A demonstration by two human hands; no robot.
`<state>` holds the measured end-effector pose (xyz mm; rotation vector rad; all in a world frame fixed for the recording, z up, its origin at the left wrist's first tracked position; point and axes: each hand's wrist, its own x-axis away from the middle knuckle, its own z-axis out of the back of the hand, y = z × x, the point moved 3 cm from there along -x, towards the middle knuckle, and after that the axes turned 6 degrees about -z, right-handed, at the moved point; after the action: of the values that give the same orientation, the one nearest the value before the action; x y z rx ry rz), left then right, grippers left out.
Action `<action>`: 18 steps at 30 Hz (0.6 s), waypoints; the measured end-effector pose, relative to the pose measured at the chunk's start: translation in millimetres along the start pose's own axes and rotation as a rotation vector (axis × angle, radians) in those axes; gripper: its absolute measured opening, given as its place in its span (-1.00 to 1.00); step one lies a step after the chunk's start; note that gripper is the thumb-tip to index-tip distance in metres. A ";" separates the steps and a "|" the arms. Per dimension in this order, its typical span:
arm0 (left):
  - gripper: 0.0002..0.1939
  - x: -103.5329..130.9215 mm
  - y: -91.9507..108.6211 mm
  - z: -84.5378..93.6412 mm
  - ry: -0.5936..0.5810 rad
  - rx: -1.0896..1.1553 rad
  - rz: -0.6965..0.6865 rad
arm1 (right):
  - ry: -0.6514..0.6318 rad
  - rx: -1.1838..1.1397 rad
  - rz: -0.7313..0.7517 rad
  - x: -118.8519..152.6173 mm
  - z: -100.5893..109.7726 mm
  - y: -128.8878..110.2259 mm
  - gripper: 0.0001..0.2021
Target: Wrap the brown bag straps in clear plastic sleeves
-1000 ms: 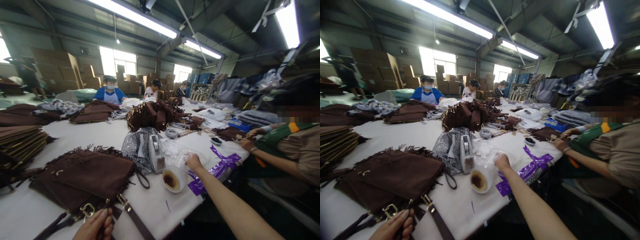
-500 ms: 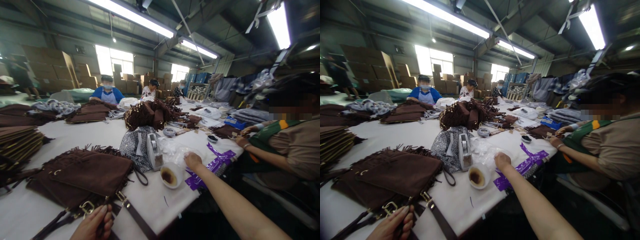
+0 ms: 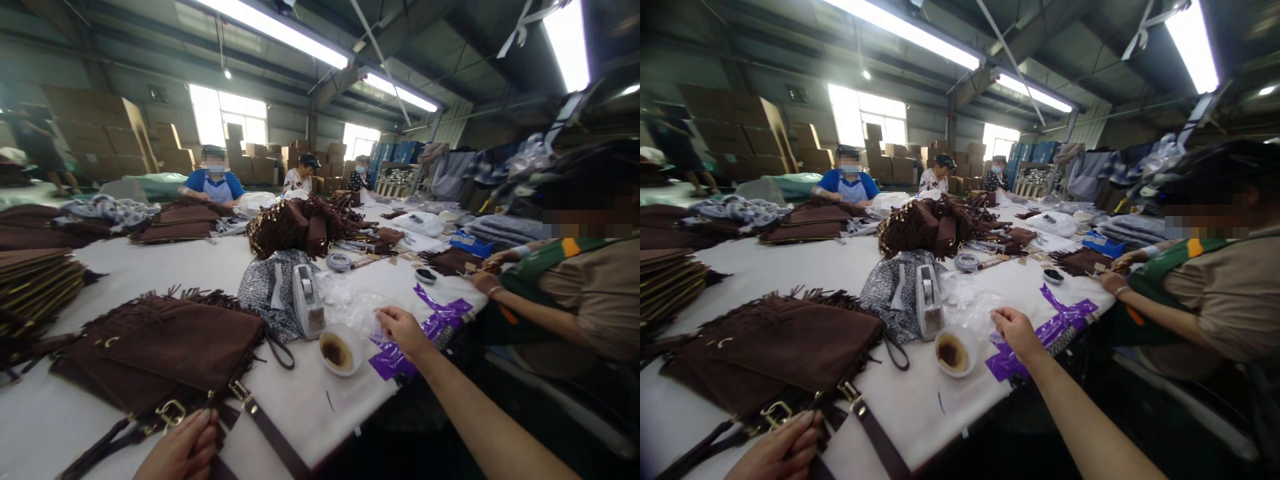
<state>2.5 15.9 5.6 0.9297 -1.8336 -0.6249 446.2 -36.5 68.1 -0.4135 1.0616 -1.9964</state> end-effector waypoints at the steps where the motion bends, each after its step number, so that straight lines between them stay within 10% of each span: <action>1: -0.48 1.7 1.5 -1.1 -0.004 -0.020 -0.015 | -0.069 -0.087 0.017 14.0 -8.0 -11.0 -0.55; 5: -0.55 11.7 6.9 -11.2 -0.044 -0.057 -0.026 | -0.380 -0.429 0.171 72.8 -59.7 -70.9 -0.73; 12: -0.61 15.6 11.1 -5.4 -0.243 0.078 -0.003 | -0.425 -0.276 0.572 142.8 -164.0 -140.9 -0.85; 18: -0.56 17.1 9.7 2.0 -0.305 0.139 -0.041 | -0.344 -0.171 0.721 152.8 -200.9 -158.7 -0.82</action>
<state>-6.9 7.7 20.9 1.0082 -2.1561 -0.7024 150.3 -0.2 63.8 -0.3765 0.9801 -1.1569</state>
